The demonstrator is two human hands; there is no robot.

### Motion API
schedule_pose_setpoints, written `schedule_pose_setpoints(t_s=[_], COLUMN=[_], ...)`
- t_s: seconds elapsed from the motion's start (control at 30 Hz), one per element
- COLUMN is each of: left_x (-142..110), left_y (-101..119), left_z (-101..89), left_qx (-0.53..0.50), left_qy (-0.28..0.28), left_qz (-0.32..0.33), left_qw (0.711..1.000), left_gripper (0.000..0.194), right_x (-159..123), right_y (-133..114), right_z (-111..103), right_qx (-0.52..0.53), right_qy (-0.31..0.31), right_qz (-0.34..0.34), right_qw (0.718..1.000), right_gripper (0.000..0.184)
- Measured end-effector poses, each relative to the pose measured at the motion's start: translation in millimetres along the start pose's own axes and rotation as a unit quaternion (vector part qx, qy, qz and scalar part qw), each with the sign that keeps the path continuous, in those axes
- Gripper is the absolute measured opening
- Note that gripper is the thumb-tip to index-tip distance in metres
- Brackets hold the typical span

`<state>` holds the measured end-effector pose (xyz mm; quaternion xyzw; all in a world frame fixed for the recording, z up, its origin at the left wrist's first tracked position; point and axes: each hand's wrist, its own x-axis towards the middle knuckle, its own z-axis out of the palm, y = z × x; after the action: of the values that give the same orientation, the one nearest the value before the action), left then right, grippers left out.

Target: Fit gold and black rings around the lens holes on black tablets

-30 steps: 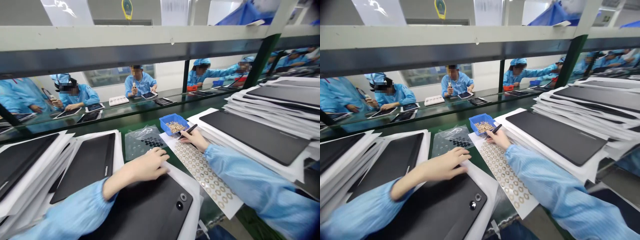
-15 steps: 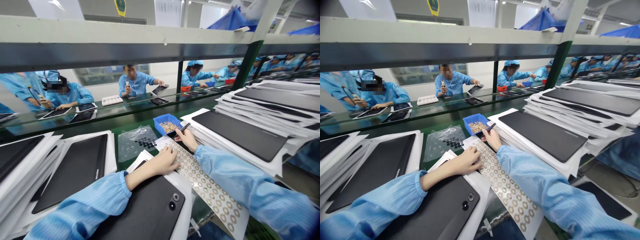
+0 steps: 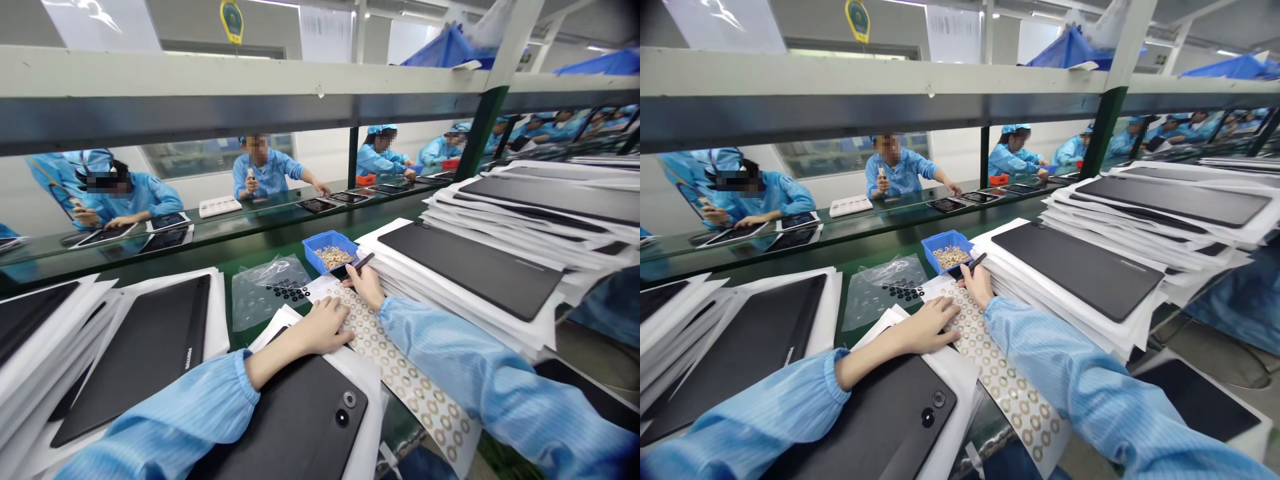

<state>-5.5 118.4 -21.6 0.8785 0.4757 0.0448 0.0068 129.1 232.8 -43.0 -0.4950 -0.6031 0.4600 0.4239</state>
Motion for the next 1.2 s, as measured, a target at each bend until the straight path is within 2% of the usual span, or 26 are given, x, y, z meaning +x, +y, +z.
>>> schedule_pose_setpoints(t_s=[0.13, 0.27, 0.33, 0.4, 0.47, 0.5, 0.57, 0.67, 0.77, 0.83, 0.9, 1.03, 1.2], left_x=[0, 0, 2, 6, 8, 8, -1, -35, -85, -113, -130, -135, -130], left_y=[2, 1, -2, -6, -8, -9, -7, 5, 24, 34, 41, 45, 45], left_z=[-2.8, -3.7, -1.2, 1.0, -1.8, -6.4, -21.6, -47.2, -55.7, -51.6, -45.5, -39.4, -40.0], left_qx=[0.011, 0.012, -0.003, -0.027, -0.054, -0.066, -0.086, -0.112, -0.163, -0.182, -0.18, -0.136, -0.117], left_qy=[0.003, -0.002, -0.007, -0.006, 0.002, 0.012, 0.038, 0.076, 0.075, 0.062, 0.044, 0.012, -0.007], left_qz=[0.003, 0.003, 0.005, 0.006, 0.006, 0.005, -0.001, -0.011, -0.032, -0.056, -0.036, 0.068, 0.089], left_qw=[1.0, 1.0, 1.0, 1.0, 0.999, 0.998, 0.996, 0.991, 0.983, 0.98, 0.982, 0.988, 0.989], left_gripper=[0.042, 0.041, 0.041, 0.038, 0.036, 0.035, 0.035, 0.032, 0.024, 0.022, 0.025, 0.033, 0.037], right_x=[-1, -18, -41, -73, -110, -129, -163, -193, -198, -196, -196, -201, -202], right_y=[-7, -32, -49, -63, -71, -71, -63, -39, -18, -11, -8, -9, -12], right_z=[1, 2, -4, -15, -28, -33, -39, -30, -12, -2, 2, 0, -1], right_qx=[0.006, 0.045, 0.074, 0.094, 0.112, 0.119, 0.138, 0.186, 0.236, 0.255, 0.262, 0.256, 0.238], right_qy=[-0.004, -0.012, -0.03, -0.064, -0.134, -0.17, -0.197, -0.164, -0.102, -0.079, -0.064, -0.055, -0.068], right_qz=[-0.005, -0.005, -0.003, -0.002, -0.022, -0.017, 0.026, 0.062, 0.056, 0.05, 0.039, 0.029, 0.043], right_qw=[1.0, 0.999, 0.997, 0.994, 0.984, 0.978, 0.97, 0.967, 0.965, 0.962, 0.962, 0.965, 0.968], right_gripper=[0.028, 0.023, 0.03, 0.03, 0.028, 0.028, 0.031, 0.031, 0.031, 0.03, 0.028, 0.026, 0.028])
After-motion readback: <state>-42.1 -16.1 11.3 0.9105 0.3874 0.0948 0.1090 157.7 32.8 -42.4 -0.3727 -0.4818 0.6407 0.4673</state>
